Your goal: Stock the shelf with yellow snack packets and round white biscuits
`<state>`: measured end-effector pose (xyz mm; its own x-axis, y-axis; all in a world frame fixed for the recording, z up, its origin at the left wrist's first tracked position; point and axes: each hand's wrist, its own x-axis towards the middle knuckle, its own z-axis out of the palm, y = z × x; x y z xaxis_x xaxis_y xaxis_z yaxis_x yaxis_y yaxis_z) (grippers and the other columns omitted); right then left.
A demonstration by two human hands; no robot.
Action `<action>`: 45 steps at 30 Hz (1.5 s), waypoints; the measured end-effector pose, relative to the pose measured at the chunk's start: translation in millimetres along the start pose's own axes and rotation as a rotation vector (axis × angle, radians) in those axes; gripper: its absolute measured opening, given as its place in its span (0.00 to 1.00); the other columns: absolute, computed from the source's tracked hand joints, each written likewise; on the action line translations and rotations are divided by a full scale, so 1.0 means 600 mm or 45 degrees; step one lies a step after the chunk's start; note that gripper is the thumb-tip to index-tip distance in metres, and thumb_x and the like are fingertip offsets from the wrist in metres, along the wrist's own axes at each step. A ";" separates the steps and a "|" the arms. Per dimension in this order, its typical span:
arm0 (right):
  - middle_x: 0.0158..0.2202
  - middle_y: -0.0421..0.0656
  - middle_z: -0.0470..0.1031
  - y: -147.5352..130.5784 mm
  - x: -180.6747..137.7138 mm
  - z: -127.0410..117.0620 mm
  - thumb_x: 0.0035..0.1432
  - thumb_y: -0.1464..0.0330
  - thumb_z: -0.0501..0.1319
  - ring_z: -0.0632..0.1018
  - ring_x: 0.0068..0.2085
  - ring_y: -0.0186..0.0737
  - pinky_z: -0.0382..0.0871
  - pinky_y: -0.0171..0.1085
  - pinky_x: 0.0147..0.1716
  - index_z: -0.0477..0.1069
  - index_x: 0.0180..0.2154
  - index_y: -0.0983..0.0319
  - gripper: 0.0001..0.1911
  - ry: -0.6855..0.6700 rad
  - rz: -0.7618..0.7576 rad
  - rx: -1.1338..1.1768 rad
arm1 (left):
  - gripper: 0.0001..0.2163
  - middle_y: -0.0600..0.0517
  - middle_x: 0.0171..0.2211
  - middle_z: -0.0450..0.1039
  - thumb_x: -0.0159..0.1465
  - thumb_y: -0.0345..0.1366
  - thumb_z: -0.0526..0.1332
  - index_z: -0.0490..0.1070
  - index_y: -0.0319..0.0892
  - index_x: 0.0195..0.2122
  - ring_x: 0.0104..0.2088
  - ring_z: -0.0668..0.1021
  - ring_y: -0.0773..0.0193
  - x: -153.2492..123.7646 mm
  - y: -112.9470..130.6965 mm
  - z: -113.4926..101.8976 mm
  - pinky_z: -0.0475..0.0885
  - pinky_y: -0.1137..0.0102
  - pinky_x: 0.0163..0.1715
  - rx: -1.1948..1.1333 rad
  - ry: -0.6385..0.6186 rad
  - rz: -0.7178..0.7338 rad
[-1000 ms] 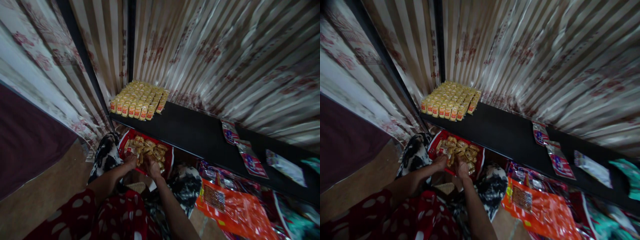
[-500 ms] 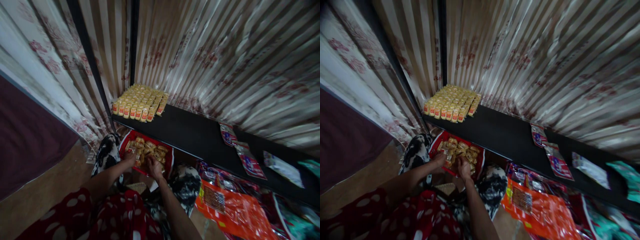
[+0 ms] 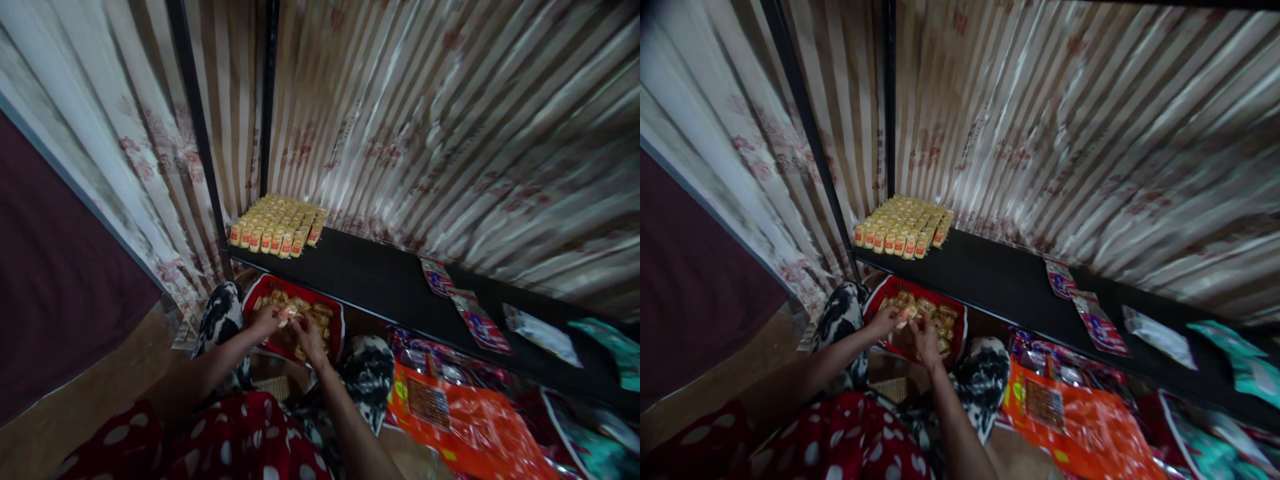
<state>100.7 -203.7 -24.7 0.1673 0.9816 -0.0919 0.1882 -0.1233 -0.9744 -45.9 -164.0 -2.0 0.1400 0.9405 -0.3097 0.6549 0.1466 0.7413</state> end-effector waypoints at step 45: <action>0.45 0.51 0.73 -0.106 0.403 -0.061 0.53 0.63 0.54 0.73 0.45 0.45 0.67 0.42 0.48 0.68 0.49 0.65 0.23 0.447 -0.324 -0.321 | 0.24 0.43 0.65 0.51 0.66 0.39 0.46 0.56 0.34 0.61 0.65 0.54 0.62 0.279 0.238 0.036 0.47 0.64 0.65 -0.577 0.145 0.257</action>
<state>164.4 36.4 22.7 0.3929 0.8823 0.2591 0.4858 0.0400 -0.8731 87.3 7.8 39.2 0.1323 0.9875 -0.0856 0.2317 0.0531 0.9713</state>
